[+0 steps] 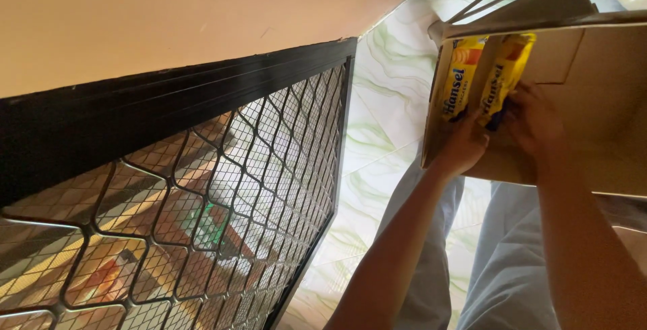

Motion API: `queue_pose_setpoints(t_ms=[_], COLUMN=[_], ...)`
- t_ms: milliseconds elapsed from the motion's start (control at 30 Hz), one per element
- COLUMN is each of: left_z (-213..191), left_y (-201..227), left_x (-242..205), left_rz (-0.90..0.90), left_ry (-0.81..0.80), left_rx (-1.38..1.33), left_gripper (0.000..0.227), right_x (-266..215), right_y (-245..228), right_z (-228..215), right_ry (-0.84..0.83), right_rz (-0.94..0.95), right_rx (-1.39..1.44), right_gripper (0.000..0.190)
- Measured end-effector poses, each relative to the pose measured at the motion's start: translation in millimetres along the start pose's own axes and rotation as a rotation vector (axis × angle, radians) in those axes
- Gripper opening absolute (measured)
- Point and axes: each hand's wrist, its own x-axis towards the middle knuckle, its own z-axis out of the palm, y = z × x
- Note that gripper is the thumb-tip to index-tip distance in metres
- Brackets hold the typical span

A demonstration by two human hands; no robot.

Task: Pick various snacks and coffee sachets from shelves and place them into a cardboard box.

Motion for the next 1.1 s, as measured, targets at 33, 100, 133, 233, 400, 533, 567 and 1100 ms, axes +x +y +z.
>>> queue_pose_setpoints(t_ms=[33, 100, 133, 233, 400, 533, 567, 1100], left_z=[3.3, 10.4, 6.9, 5.2, 5.1, 0.5, -3.3, 67.3], left_y=[-9.0, -26.3, -10.9, 11.8, 1.7, 13.5, 31.3, 483.9], left_x=[-2.5, -7.5, -9.5, -13.0, -9.2, -18.5, -26.3, -222.7], left_rz=[0.002, 0.122, 0.123, -0.048, 0.168, 0.12, 0.137, 0.873], left_ry=[0.001, -0.147, -0.146, -0.178, -0.003, 0.01, 0.016, 0.086], left_rx=[0.001, 0.047, 0.047, 0.215, 0.207, 0.218, 0.248, 0.383], left_gripper=[0.063, 0.057, 0.057, 0.05, 0.047, 0.049, 0.052, 0.064], right_x=[1.9, 6.1, 0.7, -11.8, -9.7, -30.3, -39.7, -81.2], right_y=[4.0, 12.0, 33.7, 81.2, 67.8, -4.9, -21.5, -335.8], right_z=[6.8, 19.1, 36.7, 70.6, 55.5, 3.1, -11.0, -420.4], right_ry=[0.002, -0.016, -0.015, 0.081, 0.013, -0.011, -0.014, 0.381], right_rz=[-0.002, 0.613, 0.611, 0.674, 0.575, 0.514, 0.494, -0.143], right_rx=[0.001, 0.774, 0.774, 0.817, 0.398, 0.393, 0.39, 0.144], right_gripper=[0.052, 0.04, 0.04, 0.035, 0.037, 0.041, 0.042, 0.053])
